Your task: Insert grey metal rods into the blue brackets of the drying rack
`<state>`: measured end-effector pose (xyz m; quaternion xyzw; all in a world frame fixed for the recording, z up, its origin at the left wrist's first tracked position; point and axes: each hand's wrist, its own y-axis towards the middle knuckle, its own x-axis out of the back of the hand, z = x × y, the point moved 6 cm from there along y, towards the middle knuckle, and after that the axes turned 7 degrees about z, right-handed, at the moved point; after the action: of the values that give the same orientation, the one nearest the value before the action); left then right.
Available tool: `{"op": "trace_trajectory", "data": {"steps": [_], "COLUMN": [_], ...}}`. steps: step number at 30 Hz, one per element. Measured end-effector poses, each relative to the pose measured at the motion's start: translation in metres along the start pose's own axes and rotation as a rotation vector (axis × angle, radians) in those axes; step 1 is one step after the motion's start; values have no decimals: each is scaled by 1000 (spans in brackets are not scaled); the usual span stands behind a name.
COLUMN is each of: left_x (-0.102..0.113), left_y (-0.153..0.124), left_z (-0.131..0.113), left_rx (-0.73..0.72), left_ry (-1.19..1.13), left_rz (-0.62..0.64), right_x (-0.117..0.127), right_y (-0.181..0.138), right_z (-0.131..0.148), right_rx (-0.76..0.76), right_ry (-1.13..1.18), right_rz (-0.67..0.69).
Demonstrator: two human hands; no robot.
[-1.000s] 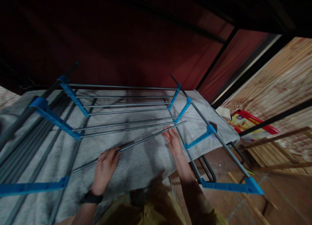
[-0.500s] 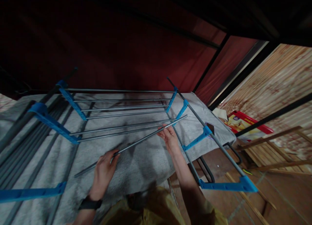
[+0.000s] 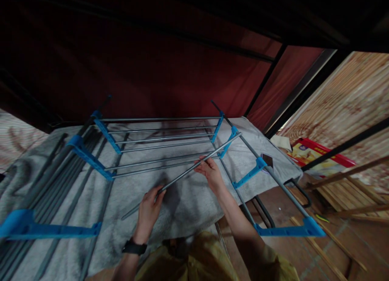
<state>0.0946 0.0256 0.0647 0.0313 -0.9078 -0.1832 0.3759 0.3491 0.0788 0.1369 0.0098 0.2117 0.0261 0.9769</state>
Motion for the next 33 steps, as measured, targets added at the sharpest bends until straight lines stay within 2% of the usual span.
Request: {"op": "trace_trajectory", "data": {"steps": [7,18,26,33], "left_x": [5,11,18,11], "left_y": [-2,-22,-26,-27], "left_z": [-2,21,11,2], "left_rx": [20,82,165,233], "left_ry": [-9,-8,-60,-181], "left_rz": [20,35,115,199], "right_x": [-6,-8,-13,-31], "right_y": [-2,-5,-11,-19], "right_z": [8,22,12,-10], "right_rx": [7,49,-7,-71], "right_ry": [-3,-49,-3,11], "right_rz": [-10,-69,-90,-34]}}
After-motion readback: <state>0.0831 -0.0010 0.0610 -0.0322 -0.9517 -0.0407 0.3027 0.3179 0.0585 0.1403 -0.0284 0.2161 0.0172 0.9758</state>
